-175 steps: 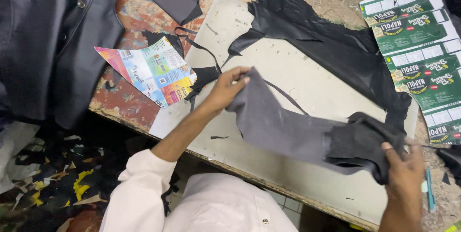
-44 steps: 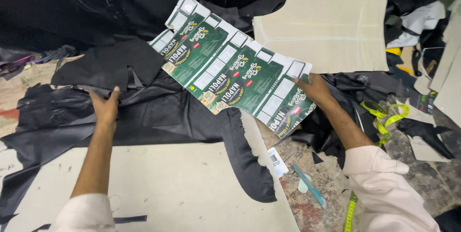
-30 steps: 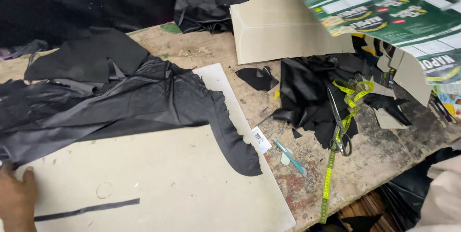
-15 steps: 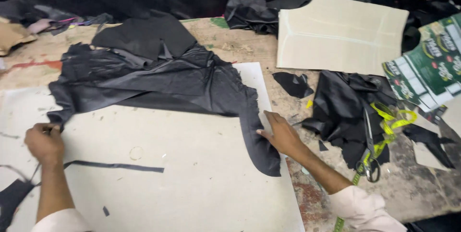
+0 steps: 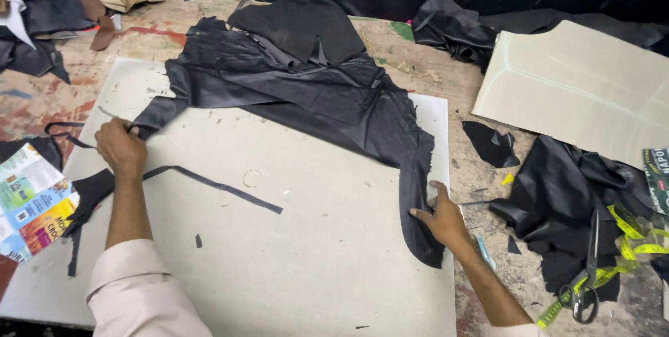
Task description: The person cuts a piece of black fabric using shears, then places a paper pattern on the fabric and traces its outline with chalk. The person folds the cut fabric and sets it aside.
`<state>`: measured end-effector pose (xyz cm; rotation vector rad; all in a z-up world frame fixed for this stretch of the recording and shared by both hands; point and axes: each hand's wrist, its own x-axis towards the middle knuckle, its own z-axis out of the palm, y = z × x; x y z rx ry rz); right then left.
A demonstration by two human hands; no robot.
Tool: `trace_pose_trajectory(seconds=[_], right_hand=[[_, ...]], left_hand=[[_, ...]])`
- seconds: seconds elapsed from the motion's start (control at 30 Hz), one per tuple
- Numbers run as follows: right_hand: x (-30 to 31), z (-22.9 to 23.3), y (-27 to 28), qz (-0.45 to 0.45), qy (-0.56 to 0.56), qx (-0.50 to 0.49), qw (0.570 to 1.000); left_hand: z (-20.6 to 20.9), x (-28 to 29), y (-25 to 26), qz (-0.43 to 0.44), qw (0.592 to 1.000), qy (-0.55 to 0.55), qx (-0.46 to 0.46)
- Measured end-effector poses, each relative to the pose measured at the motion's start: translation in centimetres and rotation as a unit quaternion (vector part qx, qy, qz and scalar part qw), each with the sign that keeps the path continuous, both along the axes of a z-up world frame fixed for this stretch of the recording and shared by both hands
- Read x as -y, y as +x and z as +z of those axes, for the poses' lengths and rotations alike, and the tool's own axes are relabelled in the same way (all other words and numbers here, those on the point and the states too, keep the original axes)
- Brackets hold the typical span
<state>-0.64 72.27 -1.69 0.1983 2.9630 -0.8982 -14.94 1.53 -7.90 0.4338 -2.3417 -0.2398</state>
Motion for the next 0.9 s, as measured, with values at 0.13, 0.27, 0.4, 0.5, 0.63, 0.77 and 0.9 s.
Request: trace_pose_trajectory(seconds=[0.13, 0.27, 0.4, 0.5, 0.63, 0.77, 0.9], right_hand=[[-0.9, 1.8, 2.8, -0.019, -0.279, 0.008, 0.96], [-5.0, 4.6, 5.8, 0.026, -0.333, -0.017, 0.942], [-7.0, 6.2, 10.3, 0.023, -0.25, 0.018, 0.968], [-7.8, 5.7, 14.5, 0.003, -0.26, 0.032, 0.965], [-8.2, 3.3, 19.6, -0.024, -0.233, 0.07, 0.97], [-7.4, 0.4, 24.5, 0.002, -0.209, 0.086, 0.974], [-6.2, -2.7, 28.6, -0.014, -0.178, 0.117, 0.977]], left_hand=[[2.7, 4.2, 3.5, -0.07, 0.965, 0.242, -0.069], [5.1, 10.2, 11.7, -0.174, 0.906, 0.375, -0.087], [5.7, 11.9, 20.9, -0.223, 0.919, 0.323, -0.044], [6.3, 11.3, 27.1, -0.158, 0.889, 0.43, -0.014], [6.4, 10.2, 33.7, -0.075, 0.934, 0.346, 0.053], [5.4, 9.9, 38.1, 0.013, 0.981, 0.127, 0.148], [3.6, 10.2, 40.2, 0.056, 0.972, 0.023, 0.225]])
